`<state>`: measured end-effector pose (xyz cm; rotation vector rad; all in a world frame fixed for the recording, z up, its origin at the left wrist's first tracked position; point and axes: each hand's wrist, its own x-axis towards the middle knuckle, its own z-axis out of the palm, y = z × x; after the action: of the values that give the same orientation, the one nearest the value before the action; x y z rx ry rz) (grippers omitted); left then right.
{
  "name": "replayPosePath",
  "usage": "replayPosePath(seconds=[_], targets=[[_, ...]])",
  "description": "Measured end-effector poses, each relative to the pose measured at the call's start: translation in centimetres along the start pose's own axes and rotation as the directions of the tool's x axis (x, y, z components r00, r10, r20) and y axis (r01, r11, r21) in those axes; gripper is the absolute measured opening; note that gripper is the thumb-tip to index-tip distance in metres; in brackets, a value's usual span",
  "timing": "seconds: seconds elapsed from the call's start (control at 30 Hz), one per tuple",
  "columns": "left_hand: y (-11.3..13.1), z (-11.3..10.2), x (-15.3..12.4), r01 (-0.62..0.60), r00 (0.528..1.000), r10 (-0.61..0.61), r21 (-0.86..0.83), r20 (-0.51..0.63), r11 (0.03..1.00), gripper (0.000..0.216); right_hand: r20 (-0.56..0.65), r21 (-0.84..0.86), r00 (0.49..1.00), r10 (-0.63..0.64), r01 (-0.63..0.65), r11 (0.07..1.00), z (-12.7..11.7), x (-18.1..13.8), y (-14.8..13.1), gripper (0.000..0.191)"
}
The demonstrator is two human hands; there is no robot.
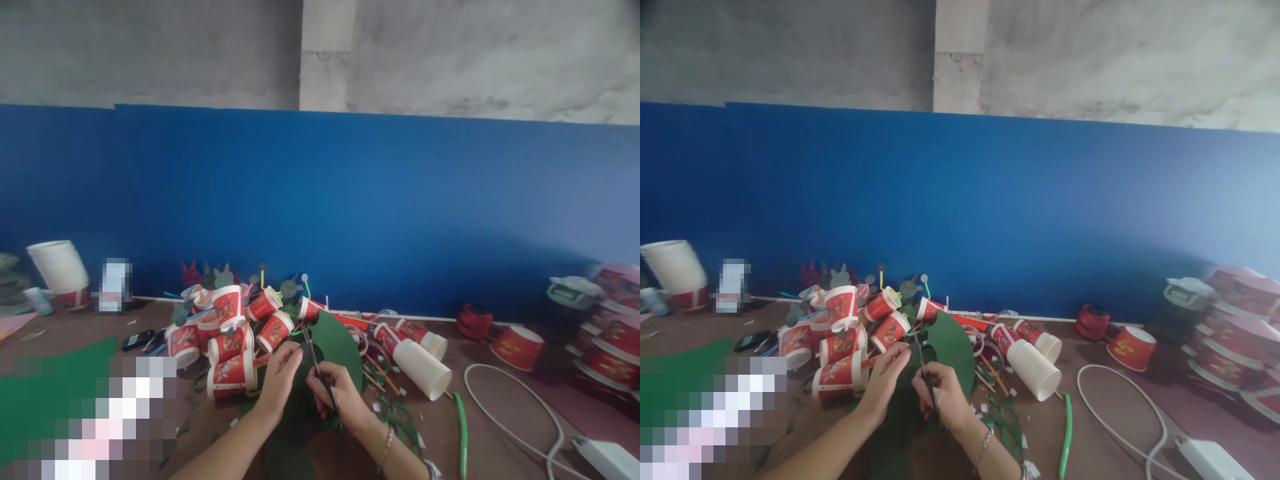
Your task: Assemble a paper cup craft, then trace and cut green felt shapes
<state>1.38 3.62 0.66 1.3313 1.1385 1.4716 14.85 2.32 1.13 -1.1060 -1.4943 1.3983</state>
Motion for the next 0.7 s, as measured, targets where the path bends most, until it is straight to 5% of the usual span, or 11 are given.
replayPosePath(seconds=[0.4,0.7], targets=[[0.06,0.18,-0.13,0.02,1.0,-0.02,0.004,0.018,1.0,0.029,-0.008,0.001,1.0,0.022,-0.022,1.0,0.07,-0.08,0.0,0.03],[-0.73,-0.18,0.41,-0.081,0.993,0.072,0.103,0.09,0.991,0.023,0.017,0.023,1.0,-0.005,0.005,1.0,-0.07,0.14,0.36,0.033]])
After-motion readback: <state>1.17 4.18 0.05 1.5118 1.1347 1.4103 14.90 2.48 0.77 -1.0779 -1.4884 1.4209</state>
